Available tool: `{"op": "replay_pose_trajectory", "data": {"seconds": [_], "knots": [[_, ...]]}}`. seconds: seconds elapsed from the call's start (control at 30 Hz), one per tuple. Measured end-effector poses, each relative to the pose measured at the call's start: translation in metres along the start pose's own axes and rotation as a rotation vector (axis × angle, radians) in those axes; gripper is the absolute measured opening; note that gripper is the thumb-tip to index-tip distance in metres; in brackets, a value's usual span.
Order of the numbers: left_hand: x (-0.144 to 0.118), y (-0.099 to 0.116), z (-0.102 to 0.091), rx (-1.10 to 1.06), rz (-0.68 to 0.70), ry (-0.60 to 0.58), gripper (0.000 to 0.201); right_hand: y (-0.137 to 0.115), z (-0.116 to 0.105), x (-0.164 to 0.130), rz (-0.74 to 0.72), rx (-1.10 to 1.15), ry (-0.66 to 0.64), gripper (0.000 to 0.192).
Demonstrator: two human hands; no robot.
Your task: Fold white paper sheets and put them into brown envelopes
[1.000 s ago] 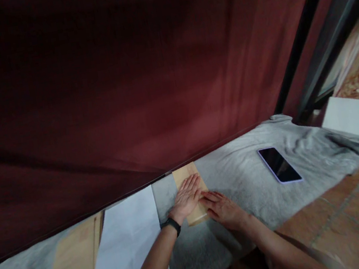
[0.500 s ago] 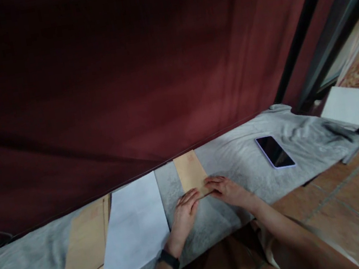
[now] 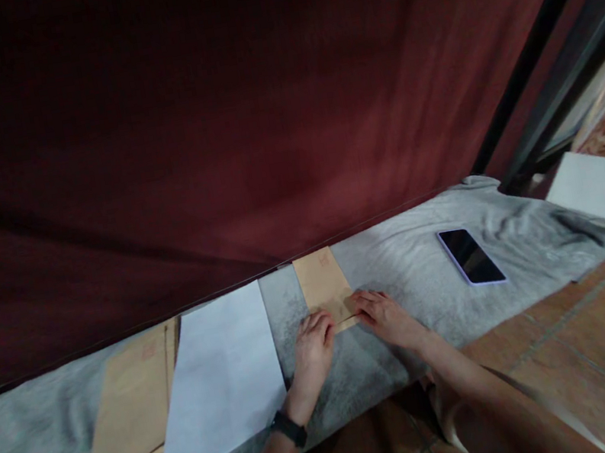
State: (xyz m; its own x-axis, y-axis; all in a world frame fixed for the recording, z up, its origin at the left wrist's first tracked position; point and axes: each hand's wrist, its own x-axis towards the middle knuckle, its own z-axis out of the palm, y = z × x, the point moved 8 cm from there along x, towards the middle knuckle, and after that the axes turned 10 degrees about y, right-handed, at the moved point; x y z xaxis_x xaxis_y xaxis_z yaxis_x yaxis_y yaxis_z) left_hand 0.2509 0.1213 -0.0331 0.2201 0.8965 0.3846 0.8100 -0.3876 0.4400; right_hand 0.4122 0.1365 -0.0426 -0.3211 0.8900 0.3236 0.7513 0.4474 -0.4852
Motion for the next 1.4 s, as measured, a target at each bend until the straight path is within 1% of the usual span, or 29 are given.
{"op": "replay_pose_trajectory", "data": {"seconds": [0.1, 0.2, 0.23, 0.33, 0.4, 0.5, 0.53, 0.6, 0.73, 0.87, 1.03, 1.27, 1.4], "knots": [[-0.007, 0.008, 0.005, 0.144, 0.068, -0.055, 0.026, -0.004, -0.003, 0.001, 0.007, -0.041, 0.017, 0.022], [-0.022, 0.02, 0.012, 0.254, 0.201, -0.089, 0.046, -0.006, -0.007, 0.004, 0.001, -0.063, 0.036, 0.022], [-0.027, 0.024, 0.014, 0.274, 0.24, -0.088, 0.05, -0.007, -0.007, 0.004, 0.003, -0.063, 0.043, 0.023], [-0.039, 0.029, 0.021, 0.303, 0.275, -0.043, 0.048, -0.015, -0.005, 0.002, 0.002, -0.005, 0.084, 0.027], [-0.046, 0.028, 0.027, 0.321, 0.262, -0.009, 0.051, -0.029, 0.002, -0.005, -0.017, 0.063, 0.099, 0.032], [-0.058, 0.028, 0.038, 0.352, 0.291, 0.008, 0.063, -0.056, 0.021, -0.023, -0.079, 0.149, 0.059, 0.045], [-0.061, 0.028, 0.04, 0.355, 0.305, 0.004, 0.068, -0.063, 0.027, -0.029, -0.107, 0.136, 0.05, 0.05], [-0.066, 0.029, 0.041, 0.337, 0.312, -0.012, 0.074, -0.07, 0.035, -0.039, -0.134, 0.07, 0.047, 0.056], [-0.065, 0.024, 0.037, 0.288, 0.231, -0.039, 0.078, -0.064, 0.036, -0.046, -0.147, -0.069, 0.081, 0.061], [-0.063, 0.02, 0.038, 0.309, 0.184, -0.053, 0.075, -0.055, 0.03, -0.047, -0.174, -0.126, 0.127, 0.064], [-0.063, 0.016, 0.033, 0.313, 0.148, -0.02, 0.066, -0.044, 0.029, -0.051, -0.179, -0.176, 0.145, 0.065], [-0.07, 0.014, 0.015, 0.315, 0.134, 0.057, 0.069, -0.031, 0.023, -0.057, -0.182, -0.255, 0.184, 0.068], [-0.072, 0.009, 0.009, 0.314, 0.091, 0.082, 0.066, -0.025, 0.019, -0.06, -0.173, -0.277, 0.216, 0.07]]}}
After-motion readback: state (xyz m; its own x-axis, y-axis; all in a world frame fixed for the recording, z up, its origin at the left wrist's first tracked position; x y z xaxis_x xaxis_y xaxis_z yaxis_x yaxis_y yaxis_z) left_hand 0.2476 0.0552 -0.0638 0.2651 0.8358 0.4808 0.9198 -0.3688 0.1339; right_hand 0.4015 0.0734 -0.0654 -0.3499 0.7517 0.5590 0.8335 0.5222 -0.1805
